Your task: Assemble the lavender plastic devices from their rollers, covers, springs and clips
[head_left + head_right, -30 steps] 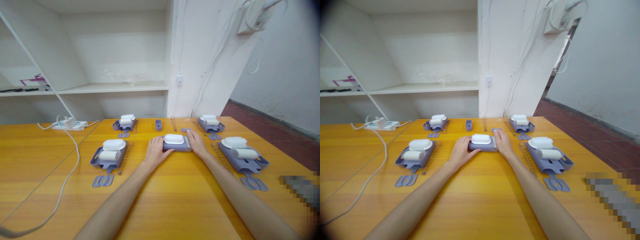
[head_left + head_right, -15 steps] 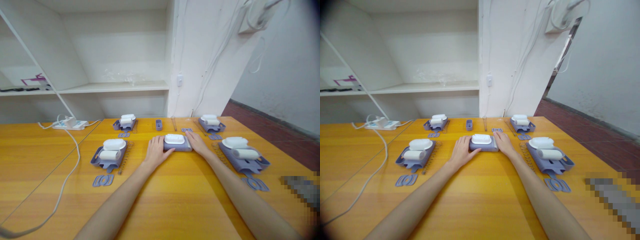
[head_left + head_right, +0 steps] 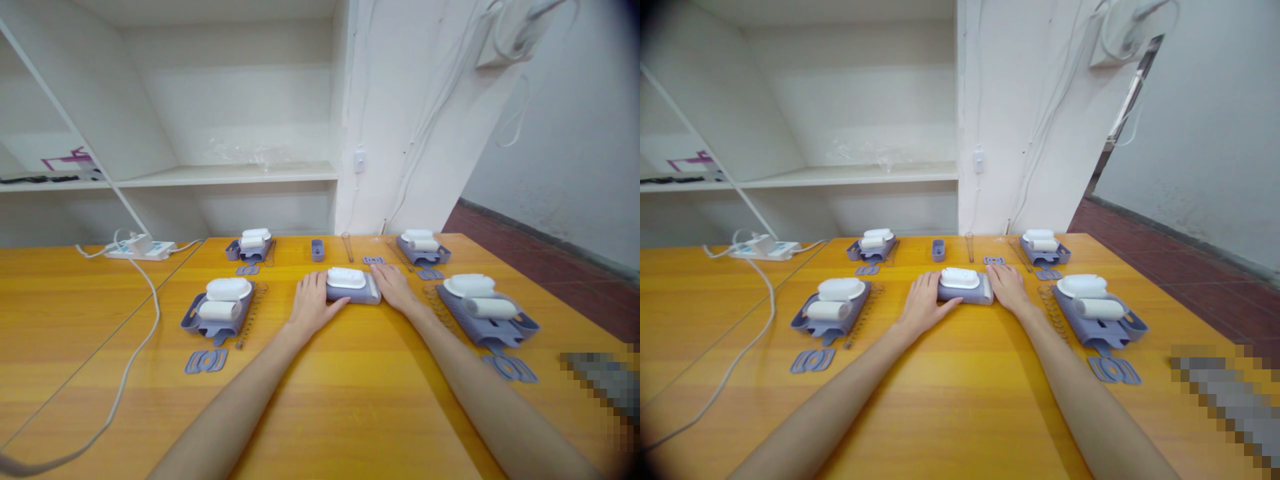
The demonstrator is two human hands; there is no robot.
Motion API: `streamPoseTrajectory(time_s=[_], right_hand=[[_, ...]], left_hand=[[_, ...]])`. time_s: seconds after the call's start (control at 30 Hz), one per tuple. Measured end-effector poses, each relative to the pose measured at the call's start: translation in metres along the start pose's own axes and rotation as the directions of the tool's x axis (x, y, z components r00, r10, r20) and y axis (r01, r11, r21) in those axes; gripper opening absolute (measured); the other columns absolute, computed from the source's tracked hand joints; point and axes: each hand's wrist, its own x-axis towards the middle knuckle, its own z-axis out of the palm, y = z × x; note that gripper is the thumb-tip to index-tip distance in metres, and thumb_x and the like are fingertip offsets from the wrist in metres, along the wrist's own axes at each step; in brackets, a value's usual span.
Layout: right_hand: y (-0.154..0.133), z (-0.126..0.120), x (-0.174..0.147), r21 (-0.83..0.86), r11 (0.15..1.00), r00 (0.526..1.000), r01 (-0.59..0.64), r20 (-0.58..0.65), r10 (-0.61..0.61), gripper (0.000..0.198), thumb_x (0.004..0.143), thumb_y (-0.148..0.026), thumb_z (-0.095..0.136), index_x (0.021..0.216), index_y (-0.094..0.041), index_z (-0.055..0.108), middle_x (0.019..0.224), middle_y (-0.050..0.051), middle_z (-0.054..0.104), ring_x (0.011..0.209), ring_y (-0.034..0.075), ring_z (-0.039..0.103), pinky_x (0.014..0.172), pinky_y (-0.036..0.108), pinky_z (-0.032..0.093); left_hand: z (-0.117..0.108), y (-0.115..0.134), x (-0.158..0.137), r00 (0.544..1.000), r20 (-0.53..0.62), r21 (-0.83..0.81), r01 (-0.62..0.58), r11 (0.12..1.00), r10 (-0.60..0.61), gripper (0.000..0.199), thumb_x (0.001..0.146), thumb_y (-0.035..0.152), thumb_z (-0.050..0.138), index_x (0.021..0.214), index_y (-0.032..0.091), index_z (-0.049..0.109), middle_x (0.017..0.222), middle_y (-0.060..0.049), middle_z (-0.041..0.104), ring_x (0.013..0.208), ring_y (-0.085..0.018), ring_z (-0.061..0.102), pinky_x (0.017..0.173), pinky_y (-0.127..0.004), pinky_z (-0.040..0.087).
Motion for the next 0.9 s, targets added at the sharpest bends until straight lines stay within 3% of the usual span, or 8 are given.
streamPoseTrajectory(time_s=[0.1,0.33,0.57,0.73,0.9], right_hand=[[0.0004,-0.0002,-0.0003,-0.027,1.0,1.0,0.003,-0.006,-0.003,0.046,0.094,-0.044,0.026,0.111,-0.022,0.062,0.116,0.006,0.062,0.11,0.022,0.051,0.096,0.038,0.035],[0.0051,0.0062,0.003,-0.075,0.997,0.999,0.003,0.035,-0.001,0.05,0.094,-0.048,0.022,0.13,-0.024,0.048,0.136,0.004,0.048,0.127,0.023,0.037,0.104,0.042,0.025],[0.0004,0.0005,0.0014,-0.112,0.994,0.999,0.013,0.035,-0.009,0.048,0.094,-0.045,0.021,0.122,-0.025,0.055,0.124,0.006,0.056,0.114,0.023,0.047,0.098,0.04,0.031],[-0.0043,-0.0027,-0.0023,-0.138,0.989,0.999,-0.046,0.003,0.046,0.051,0.093,-0.05,0.02,0.114,-0.027,0.061,0.116,0.007,0.058,0.106,0.025,0.049,0.093,0.041,0.035],[-0.0041,-0.0012,-0.0026,-0.135,0.989,0.998,-0.056,-0.004,0.056,0.05,0.093,-0.049,0.022,0.116,-0.026,0.06,0.128,0.007,0.052,0.118,0.025,0.042,0.1,0.043,0.029]], left_hand=[[0.0008,-0.0003,-0.0002,1.0,0.0,-0.001,0.003,1.0,-0.003,0.06,0.078,0.062,0.05,0.118,0.018,0.042,0.112,-0.011,0.052,0.103,-0.026,0.049,0.087,-0.039,0.039],[0.0016,-0.001,0.0003,1.0,0.009,0.004,0.008,1.0,-0.008,0.061,0.078,0.063,0.048,0.119,0.017,0.041,0.111,-0.011,0.052,0.103,-0.026,0.049,0.086,-0.039,0.039],[0.0014,0.0,0.0001,1.0,0.002,0.014,0.012,1.0,-0.012,0.063,0.078,0.064,0.047,0.12,0.017,0.04,0.111,-0.012,0.052,0.103,-0.026,0.049,0.087,-0.038,0.039],[0.0011,0.0004,0.0001,1.0,0.002,0.015,0.014,1.0,-0.014,0.062,0.078,0.063,0.047,0.12,0.017,0.041,0.112,-0.012,0.052,0.103,-0.026,0.049,0.087,-0.038,0.039],[0.0011,0.0007,0.0003,1.0,0.002,0.018,0.02,1.0,-0.02,0.061,0.078,0.063,0.047,0.119,0.017,0.041,0.112,-0.012,0.052,0.103,-0.026,0.049,0.087,-0.039,0.038]])
